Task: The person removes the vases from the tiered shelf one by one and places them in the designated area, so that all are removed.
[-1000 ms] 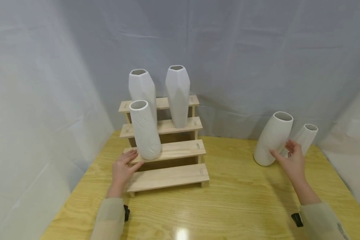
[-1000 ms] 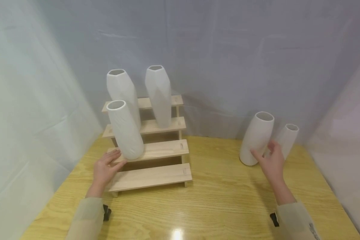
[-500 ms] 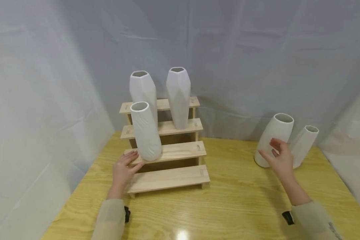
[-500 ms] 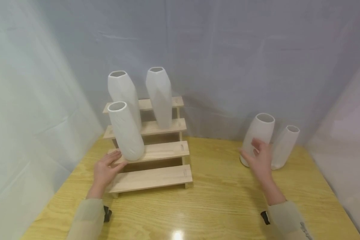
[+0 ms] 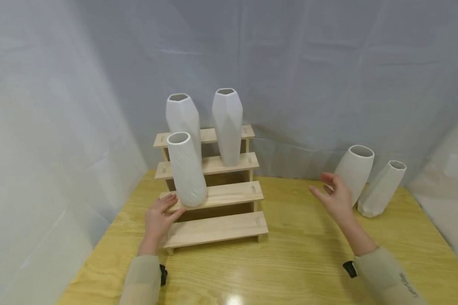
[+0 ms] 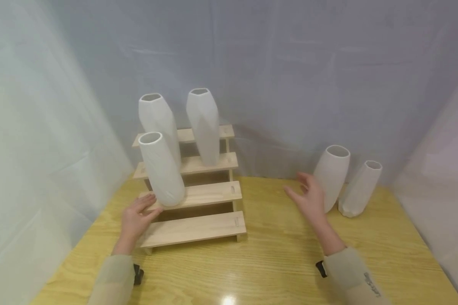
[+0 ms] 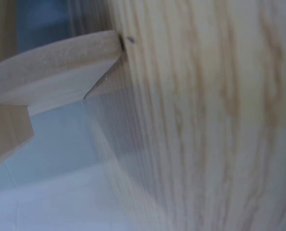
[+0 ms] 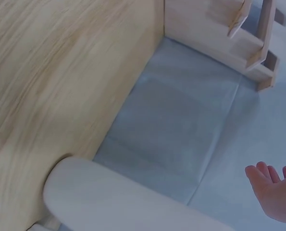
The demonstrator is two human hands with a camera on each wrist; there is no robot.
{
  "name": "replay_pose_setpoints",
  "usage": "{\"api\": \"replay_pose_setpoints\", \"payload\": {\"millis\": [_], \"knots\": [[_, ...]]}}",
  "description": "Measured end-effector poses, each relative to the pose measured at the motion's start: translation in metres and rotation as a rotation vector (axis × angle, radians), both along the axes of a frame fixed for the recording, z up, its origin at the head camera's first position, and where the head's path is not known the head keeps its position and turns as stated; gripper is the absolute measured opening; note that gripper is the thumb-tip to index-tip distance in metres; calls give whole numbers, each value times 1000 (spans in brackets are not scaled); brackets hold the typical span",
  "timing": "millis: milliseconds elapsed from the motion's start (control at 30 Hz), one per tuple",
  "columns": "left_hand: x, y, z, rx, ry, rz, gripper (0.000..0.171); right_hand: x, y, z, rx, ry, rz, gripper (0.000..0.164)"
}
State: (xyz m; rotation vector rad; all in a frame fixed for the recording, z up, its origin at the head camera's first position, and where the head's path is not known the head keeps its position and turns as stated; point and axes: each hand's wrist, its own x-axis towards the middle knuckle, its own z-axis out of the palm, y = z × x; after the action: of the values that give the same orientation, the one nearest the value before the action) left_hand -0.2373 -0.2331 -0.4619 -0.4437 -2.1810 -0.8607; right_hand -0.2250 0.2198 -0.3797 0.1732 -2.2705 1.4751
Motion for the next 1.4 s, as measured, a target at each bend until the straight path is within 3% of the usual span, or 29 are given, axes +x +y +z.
{"api": "replay_pose_setpoints", "payload": {"millis": [367,967,1233,1400], "knots": [[0,0,0,4,5,0,39,-6,-33,5,-19,19,119,45],[1,0,0,7,-20,2,39,-12,-79,3,-3,14,239,46],[0,0,1,-6,16,0,39,-6,-106,12,-32,-8,293,48],[0,0,0,-4,-1,3,39,-11,-118,5,-44,-21,324,53]]}}
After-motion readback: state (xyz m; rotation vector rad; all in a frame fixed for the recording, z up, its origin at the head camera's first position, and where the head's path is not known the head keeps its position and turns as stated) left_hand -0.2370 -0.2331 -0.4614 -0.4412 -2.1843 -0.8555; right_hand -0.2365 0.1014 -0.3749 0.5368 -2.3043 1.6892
